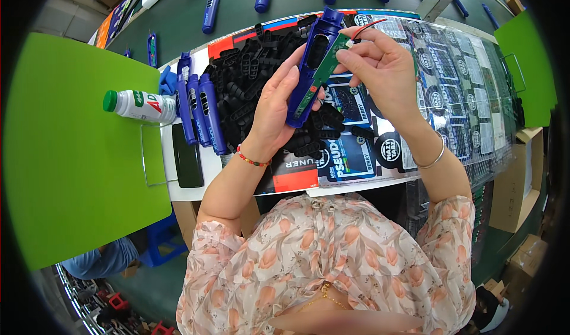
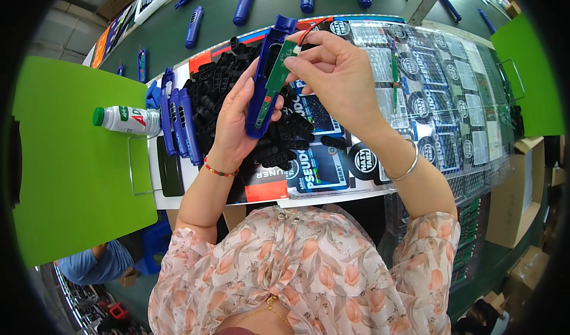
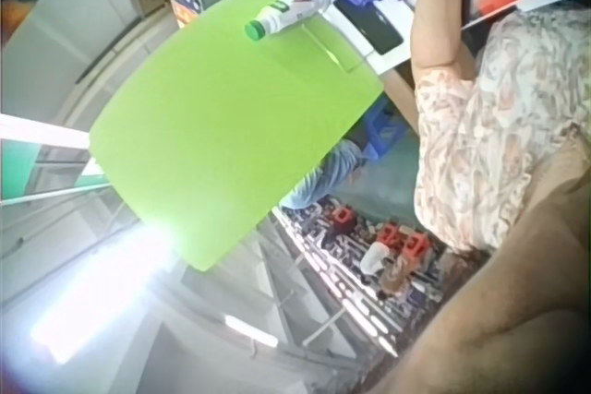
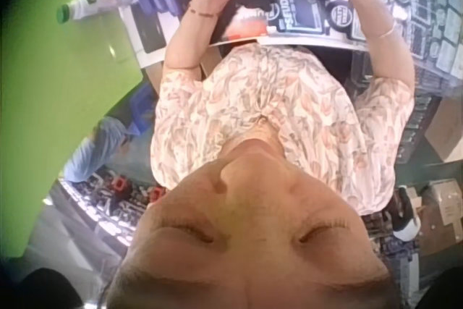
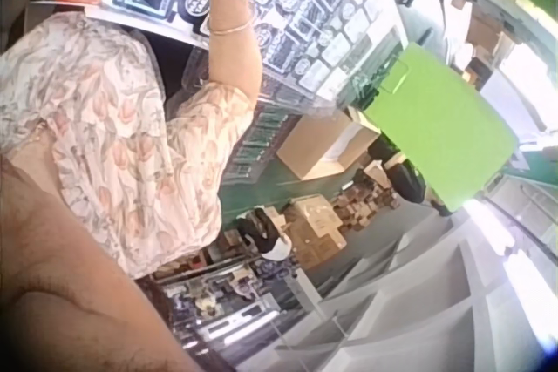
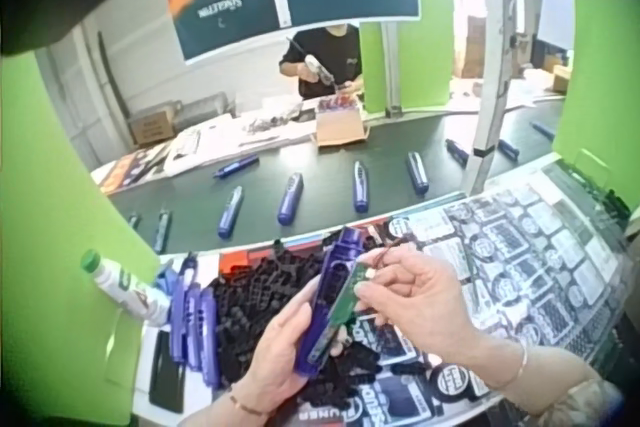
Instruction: The person assembles internal components and wiring into blue plastic tool housings by hand, taking green PCB components and red wires from a plastic bin and a cardboard box and inserting them into the housings.
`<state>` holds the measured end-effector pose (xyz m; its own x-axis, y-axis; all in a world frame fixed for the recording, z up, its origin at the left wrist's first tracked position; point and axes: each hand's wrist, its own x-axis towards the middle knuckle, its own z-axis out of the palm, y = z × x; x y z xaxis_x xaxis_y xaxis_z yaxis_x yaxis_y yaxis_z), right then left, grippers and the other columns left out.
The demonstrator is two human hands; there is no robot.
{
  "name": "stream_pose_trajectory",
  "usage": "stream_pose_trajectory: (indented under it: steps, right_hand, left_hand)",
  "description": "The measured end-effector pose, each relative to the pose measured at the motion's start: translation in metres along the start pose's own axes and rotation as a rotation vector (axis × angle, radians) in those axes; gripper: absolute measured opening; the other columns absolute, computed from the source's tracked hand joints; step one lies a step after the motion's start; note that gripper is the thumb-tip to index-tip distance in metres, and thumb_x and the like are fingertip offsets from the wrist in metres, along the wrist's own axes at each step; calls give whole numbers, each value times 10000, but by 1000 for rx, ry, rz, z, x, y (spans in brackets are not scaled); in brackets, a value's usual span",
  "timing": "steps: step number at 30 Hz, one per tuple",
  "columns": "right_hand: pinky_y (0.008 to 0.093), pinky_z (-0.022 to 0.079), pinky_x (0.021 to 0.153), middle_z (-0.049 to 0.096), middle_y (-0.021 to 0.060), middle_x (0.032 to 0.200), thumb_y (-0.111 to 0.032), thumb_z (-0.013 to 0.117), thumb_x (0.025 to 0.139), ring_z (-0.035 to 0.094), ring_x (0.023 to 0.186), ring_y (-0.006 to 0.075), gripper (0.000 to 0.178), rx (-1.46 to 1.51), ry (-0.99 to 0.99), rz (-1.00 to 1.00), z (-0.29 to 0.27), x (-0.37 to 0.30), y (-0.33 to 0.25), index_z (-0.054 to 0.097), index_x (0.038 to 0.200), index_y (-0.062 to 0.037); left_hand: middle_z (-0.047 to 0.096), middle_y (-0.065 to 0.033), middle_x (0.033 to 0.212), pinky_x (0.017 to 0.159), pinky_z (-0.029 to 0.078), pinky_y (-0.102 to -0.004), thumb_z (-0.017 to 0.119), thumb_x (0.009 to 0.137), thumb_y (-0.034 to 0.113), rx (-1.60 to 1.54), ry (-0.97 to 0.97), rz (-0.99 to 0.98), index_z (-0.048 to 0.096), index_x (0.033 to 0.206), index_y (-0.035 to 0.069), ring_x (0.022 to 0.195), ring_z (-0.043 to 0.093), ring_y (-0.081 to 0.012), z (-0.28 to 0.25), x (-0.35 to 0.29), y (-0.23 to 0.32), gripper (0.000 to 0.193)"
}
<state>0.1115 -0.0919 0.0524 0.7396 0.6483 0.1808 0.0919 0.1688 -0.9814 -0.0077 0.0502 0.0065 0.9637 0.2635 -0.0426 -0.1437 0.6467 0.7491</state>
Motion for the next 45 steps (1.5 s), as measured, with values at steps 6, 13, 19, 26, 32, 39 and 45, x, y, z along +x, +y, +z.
stream_pose_trajectory:
  steps: [6, 13, 19, 26, 32, 39, 45]
  right_hand:
    - [172, 477, 515, 715, 72, 841, -73, 686, 883, 685, 732, 85, 297, -15, -35, 0, 3, 1, 4, 613, 1158, 13]
    - [162, 466, 505, 712, 62, 813, -98, 693, 880, 685, 725, 77, 300, -55, -39, 56, 2, 5, 10, 620, 1162, -23]
    - [190, 480, 517, 654, 15, 688, -65, 709, 849, 640, 648, 53, 296, -132, -49, 29, 4, 6, 16, 645, 1136, -29]
    - [235, 450, 490, 559, 6, 566, -56, 735, 804, 562, 521, 67, 498, -577, 59, -259, 16, 5, 18, 577, 1275, -88]
    - [204, 398, 485, 595, 11, 652, -5, 691, 816, 512, 491, 46, 656, -348, 155, -347, 9, 6, 13, 428, 1412, -86]
    - [214, 397, 472, 611, 27, 688, 17, 658, 826, 555, 511, 53, 456, -398, 56, -113, -34, 0, 25, 568, 1267, -57]
    - [229, 378, 453, 620, 38, 686, 4, 669, 817, 511, 478, 53, 270, -564, 29, -63, -68, -11, 37, 667, 1086, -20]
  left_hand:
    - [633, -84, 1095, 662, 533, -267, 441, 1035, 206, 52, 8, 33, 377, 1469, 68, 816, 623, -148, -4, -1, 0, 460]
    - [641, -78, 1072, 636, 526, -260, 449, 1034, 208, 41, 2, 24, 397, 1455, 59, 777, 621, -138, -5, 0, 1, 450]
    - [653, -116, 1050, 616, 502, -235, 501, 1017, 225, 230, -3, 46, 380, 1452, 20, 753, 614, -114, -5, -3, -5, 496]
    - [679, -131, 1044, 639, 509, -230, 557, 968, 71, 552, 45, 71, 429, 1421, 9, 697, 617, -104, -3, -1, 10, 475]
    - [701, -171, 1034, 700, 521, -253, 610, 906, 52, 705, 268, 267, 448, 1408, 7, 706, 624, -126, -52, 53, 73, 529]
    - [737, -111, 878, 618, 519, -325, 653, 818, 198, 1116, 1129, 494, 689, 1171, 63, 693, 690, -189, -310, 139, 213, 379]
    - [720, -99, 1018, 814, 496, -352, 590, 820, 175, 1554, 1185, 45, 706, 1158, 153, 918, 668, -245, -367, 140, 219, 358]
